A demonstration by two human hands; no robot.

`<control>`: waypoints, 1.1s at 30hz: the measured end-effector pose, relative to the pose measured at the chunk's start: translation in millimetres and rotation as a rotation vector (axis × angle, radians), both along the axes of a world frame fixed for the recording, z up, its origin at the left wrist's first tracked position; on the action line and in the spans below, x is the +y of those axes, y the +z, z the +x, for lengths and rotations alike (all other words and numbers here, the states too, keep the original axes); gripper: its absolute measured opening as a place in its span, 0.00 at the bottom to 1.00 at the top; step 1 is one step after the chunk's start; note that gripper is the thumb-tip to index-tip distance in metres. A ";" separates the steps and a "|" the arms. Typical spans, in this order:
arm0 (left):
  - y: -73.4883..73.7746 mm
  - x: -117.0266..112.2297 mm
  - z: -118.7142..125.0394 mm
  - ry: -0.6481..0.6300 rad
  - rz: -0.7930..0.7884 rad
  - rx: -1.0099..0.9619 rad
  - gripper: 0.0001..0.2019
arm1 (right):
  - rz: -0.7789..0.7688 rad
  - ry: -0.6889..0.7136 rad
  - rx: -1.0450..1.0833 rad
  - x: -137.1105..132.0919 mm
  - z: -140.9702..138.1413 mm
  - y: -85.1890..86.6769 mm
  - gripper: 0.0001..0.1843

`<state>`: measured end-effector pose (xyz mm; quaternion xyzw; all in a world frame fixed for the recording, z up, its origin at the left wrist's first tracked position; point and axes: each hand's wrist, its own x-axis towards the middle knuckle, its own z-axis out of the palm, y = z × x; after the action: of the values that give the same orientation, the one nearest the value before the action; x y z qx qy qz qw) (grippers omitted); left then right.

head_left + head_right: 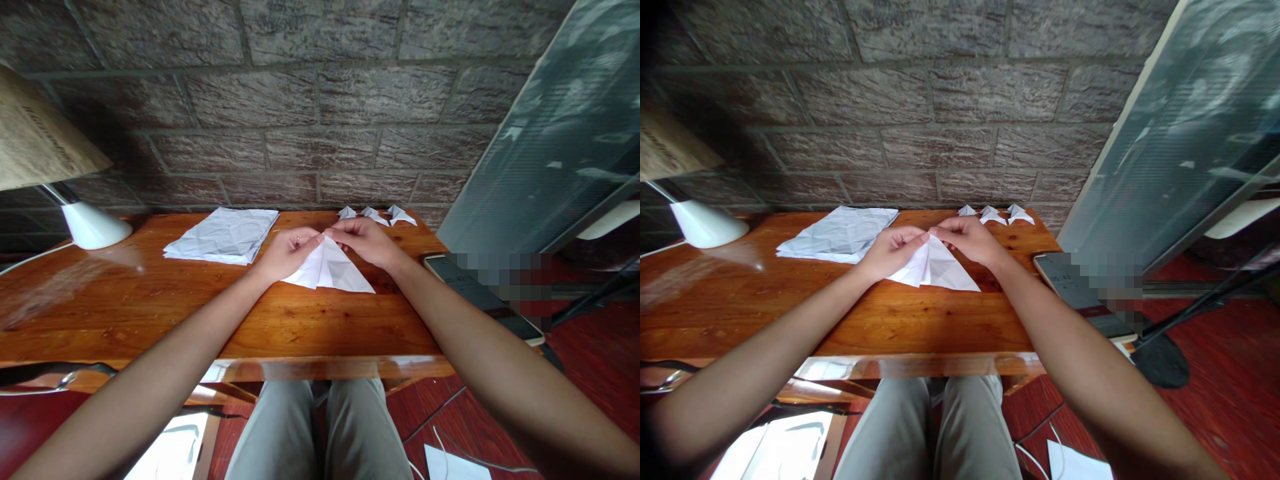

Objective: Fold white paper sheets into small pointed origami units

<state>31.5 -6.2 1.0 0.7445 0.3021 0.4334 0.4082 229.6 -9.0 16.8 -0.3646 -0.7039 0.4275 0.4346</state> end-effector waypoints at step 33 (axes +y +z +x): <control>-1.0 6.9 -1.1 0.050 -0.198 -0.140 0.22 | -0.267 -0.020 0.164 -6.0 0.7 4.7 0.19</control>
<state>30.4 0.6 0.0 0.6608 0.3325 0.4624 0.4889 230.3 -15.0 21.5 -0.3903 -0.5992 0.5412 0.4424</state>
